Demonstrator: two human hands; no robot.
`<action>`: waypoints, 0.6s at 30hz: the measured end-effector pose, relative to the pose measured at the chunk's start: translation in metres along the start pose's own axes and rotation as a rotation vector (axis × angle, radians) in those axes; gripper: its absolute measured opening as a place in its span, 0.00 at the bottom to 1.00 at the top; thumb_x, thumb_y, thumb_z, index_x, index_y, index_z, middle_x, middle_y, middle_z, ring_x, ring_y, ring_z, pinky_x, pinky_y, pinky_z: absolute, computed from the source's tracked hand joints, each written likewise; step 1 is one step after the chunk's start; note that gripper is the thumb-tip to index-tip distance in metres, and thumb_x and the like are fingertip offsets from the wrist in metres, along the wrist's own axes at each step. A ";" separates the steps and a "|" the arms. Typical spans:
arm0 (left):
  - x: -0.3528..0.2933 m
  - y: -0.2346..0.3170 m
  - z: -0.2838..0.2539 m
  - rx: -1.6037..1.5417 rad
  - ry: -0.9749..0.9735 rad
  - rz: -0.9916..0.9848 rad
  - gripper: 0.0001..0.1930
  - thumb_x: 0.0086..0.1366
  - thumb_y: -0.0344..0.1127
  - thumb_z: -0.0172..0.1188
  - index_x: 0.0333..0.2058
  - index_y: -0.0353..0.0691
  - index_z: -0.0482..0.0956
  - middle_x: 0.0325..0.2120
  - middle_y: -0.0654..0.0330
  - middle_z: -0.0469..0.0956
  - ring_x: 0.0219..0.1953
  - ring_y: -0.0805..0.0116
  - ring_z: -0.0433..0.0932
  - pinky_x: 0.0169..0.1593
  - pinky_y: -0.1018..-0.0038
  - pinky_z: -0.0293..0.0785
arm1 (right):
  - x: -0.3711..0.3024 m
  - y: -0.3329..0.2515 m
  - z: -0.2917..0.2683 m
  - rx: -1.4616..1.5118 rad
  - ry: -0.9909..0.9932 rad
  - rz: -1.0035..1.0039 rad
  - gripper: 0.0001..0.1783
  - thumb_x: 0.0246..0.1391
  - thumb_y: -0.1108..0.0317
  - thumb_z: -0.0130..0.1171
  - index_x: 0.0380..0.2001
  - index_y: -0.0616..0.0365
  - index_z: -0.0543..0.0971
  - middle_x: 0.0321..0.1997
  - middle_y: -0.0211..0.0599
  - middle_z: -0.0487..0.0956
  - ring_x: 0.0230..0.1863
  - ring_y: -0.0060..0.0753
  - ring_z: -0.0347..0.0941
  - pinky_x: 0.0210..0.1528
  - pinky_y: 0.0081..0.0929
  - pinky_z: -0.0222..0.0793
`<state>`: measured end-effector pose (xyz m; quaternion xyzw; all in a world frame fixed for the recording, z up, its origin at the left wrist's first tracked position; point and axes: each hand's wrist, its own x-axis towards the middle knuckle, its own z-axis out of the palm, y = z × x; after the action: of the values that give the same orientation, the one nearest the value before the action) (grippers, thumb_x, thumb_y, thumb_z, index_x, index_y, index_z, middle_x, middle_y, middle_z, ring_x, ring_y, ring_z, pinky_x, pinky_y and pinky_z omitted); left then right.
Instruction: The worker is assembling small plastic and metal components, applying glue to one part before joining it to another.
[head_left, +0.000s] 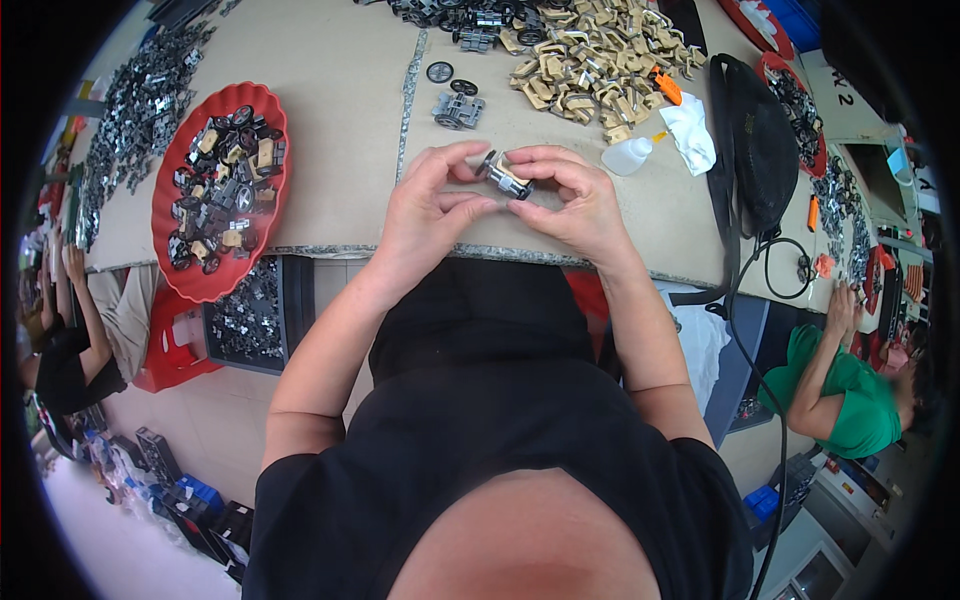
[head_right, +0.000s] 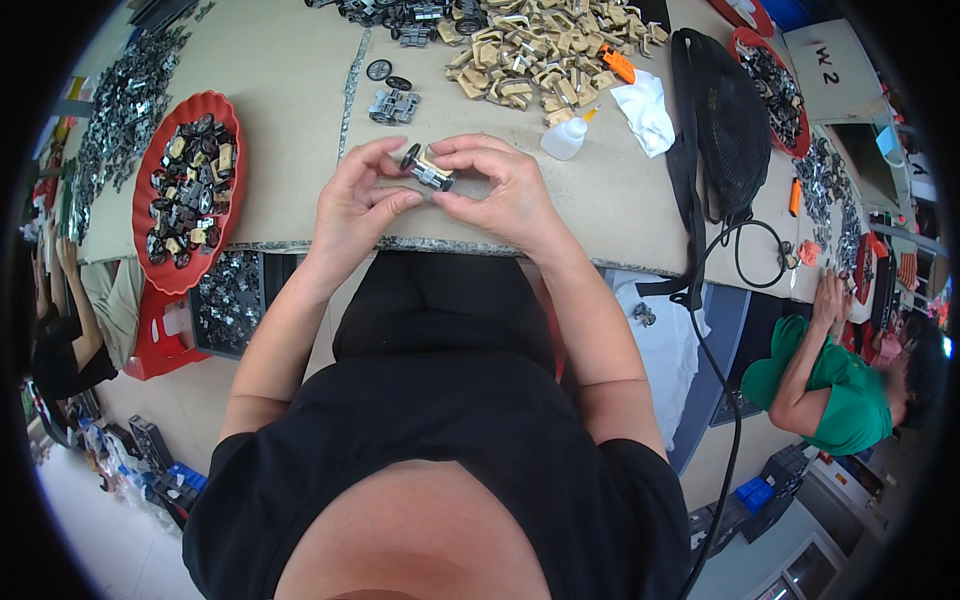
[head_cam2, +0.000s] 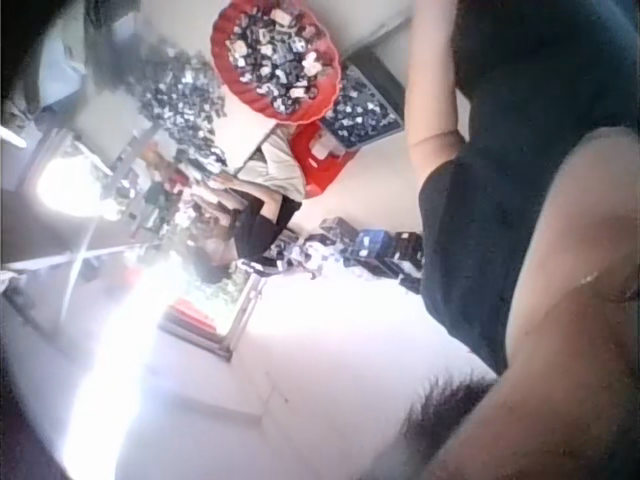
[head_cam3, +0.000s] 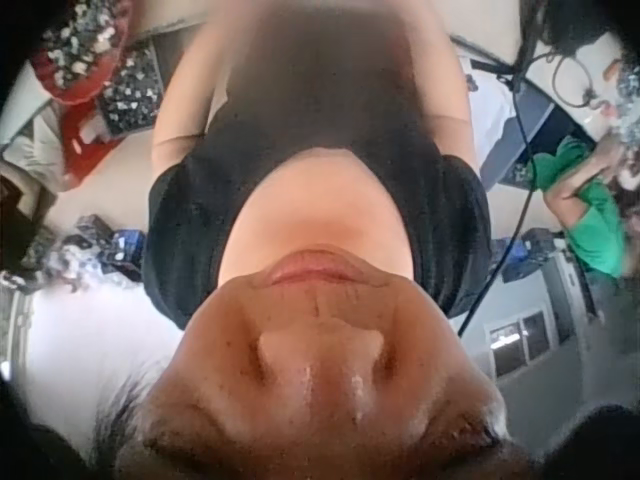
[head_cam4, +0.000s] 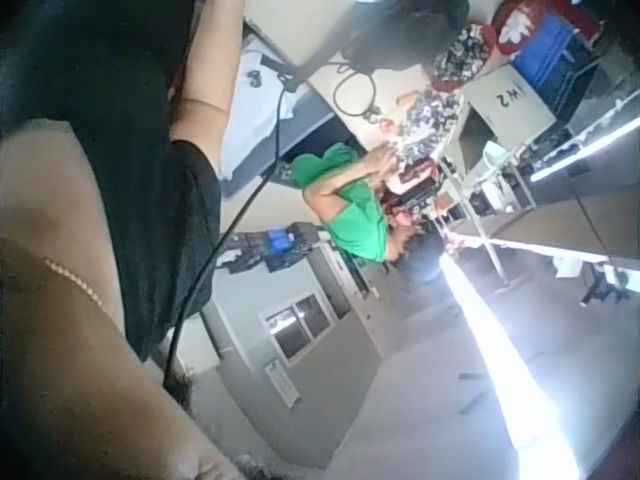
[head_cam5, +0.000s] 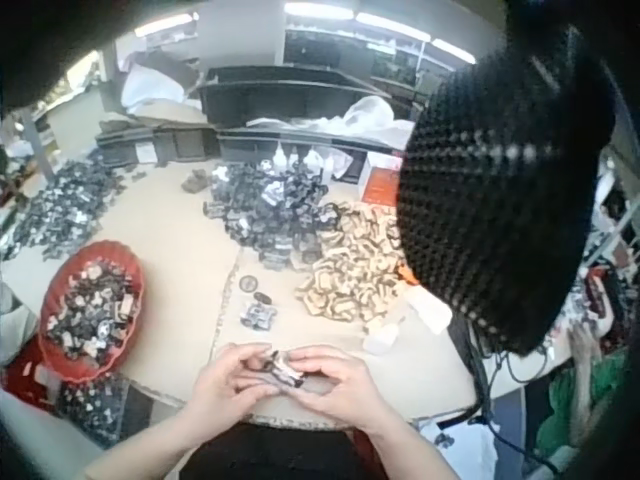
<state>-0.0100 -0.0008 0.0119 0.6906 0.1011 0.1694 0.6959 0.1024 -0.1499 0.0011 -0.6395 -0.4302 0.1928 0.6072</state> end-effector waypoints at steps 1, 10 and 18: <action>0.001 0.001 -0.004 0.116 -0.006 0.030 0.14 0.50 0.17 0.60 0.37 0.33 0.73 0.37 0.59 0.66 0.40 0.70 0.74 0.45 0.77 0.76 | 0.000 0.000 0.000 -0.001 -0.012 -0.008 0.17 0.34 0.82 0.63 0.34 0.63 0.78 0.46 0.44 0.74 0.48 0.32 0.70 0.50 0.26 0.66; 0.026 0.012 -0.022 0.601 -0.364 0.382 0.13 0.45 0.26 0.64 0.32 0.38 0.74 0.30 0.58 0.74 0.35 0.61 0.74 0.35 0.71 0.73 | 0.003 -0.004 0.000 -0.072 -0.084 -0.009 0.16 0.34 0.81 0.61 0.32 0.62 0.76 0.45 0.40 0.73 0.47 0.31 0.70 0.48 0.24 0.67; 0.033 0.009 -0.024 0.677 -0.420 0.478 0.14 0.42 0.24 0.63 0.31 0.36 0.74 0.29 0.59 0.74 0.33 0.62 0.73 0.34 0.72 0.72 | 0.003 -0.009 0.005 -0.247 -0.028 0.002 0.14 0.33 0.78 0.63 0.28 0.61 0.73 0.38 0.36 0.72 0.40 0.29 0.70 0.44 0.23 0.67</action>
<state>0.0105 0.0336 0.0232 0.9022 -0.1544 0.1387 0.3781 0.0970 -0.1457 0.0097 -0.7070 -0.4584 0.1479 0.5178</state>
